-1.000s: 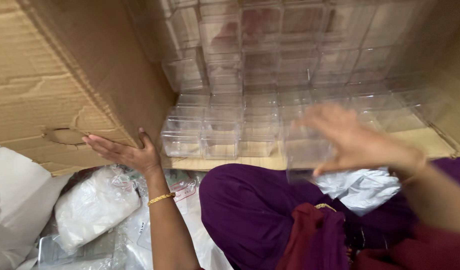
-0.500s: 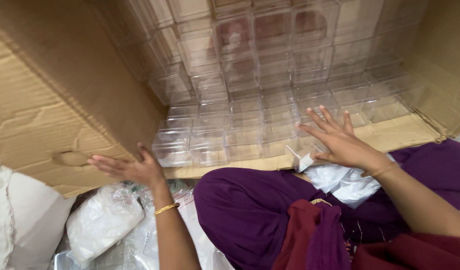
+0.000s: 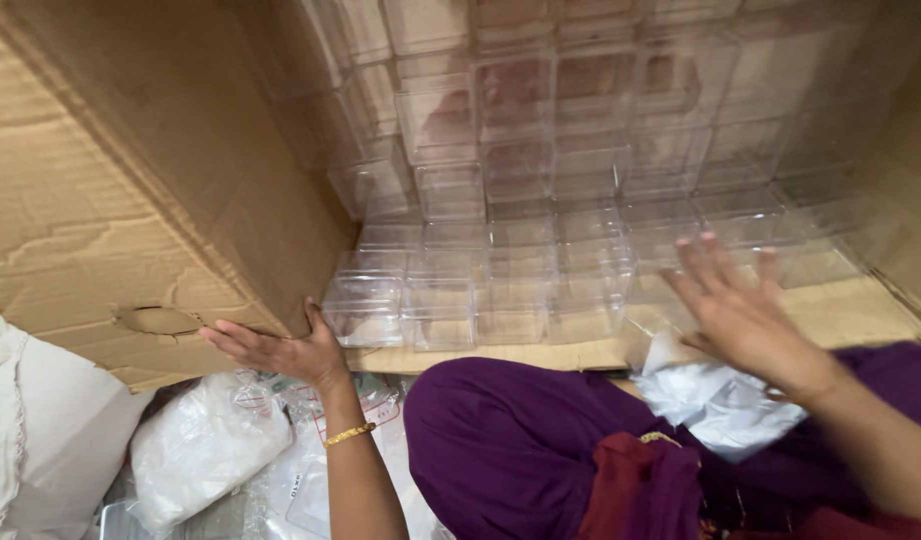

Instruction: The person sits on the floor and repeatedly places clear plastic containers into a large cardboard box. They handle the containers one at a time, arranging them in rows inside the box.

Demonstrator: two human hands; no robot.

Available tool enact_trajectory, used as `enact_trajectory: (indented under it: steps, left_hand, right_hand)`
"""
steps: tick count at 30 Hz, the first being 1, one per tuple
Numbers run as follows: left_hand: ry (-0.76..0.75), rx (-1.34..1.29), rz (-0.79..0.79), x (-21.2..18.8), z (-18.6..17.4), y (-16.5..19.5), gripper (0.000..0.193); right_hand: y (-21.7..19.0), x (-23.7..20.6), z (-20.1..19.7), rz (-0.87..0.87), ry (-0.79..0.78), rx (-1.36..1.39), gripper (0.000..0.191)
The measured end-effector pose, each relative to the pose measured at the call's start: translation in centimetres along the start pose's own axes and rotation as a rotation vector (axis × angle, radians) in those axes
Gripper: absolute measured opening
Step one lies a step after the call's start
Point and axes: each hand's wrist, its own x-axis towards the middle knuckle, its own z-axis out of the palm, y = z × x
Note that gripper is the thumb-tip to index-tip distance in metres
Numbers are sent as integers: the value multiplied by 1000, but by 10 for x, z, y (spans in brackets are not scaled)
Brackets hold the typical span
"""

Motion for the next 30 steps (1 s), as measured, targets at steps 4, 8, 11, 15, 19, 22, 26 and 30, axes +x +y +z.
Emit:
enact_trajectory:
  steps: [4, 8, 11, 15, 19, 22, 26, 30]
  left_hand:
    - [0, -19, -4, -1, -1, -3, 111]
    - [-32, 4, -17, 1, -4, -5, 112]
    - [-32, -22, -11, 3, -7, -4, 113]
    - [-54, -4, -6, 7, -11, -1, 113]
    - [-45, -29, 3, 10, -13, 2, 112]
    - [-31, -39, 6, 9, -13, 2, 112]
    - [-53, -5, -16, 10, -14, 3, 113]
    - [-29, -25, 11, 12, -14, 6, 112]
  right_hand:
    - [3, 1, 1, 148, -179, -227, 92]
    - [7, 19, -12, -6, 5, -41, 122]
    - [13, 66, -58, -71, -41, 103, 123]
    - [20, 168, -100, -221, 510, 174, 101]
    - [33, 187, -92, -76, 452, 202, 82]
    - [37, 173, -93, -127, 406, 330, 96]
    - [12, 197, -128, -484, 342, 324, 93]
    - [-23, 248, -140, -277, 94, 273, 114]
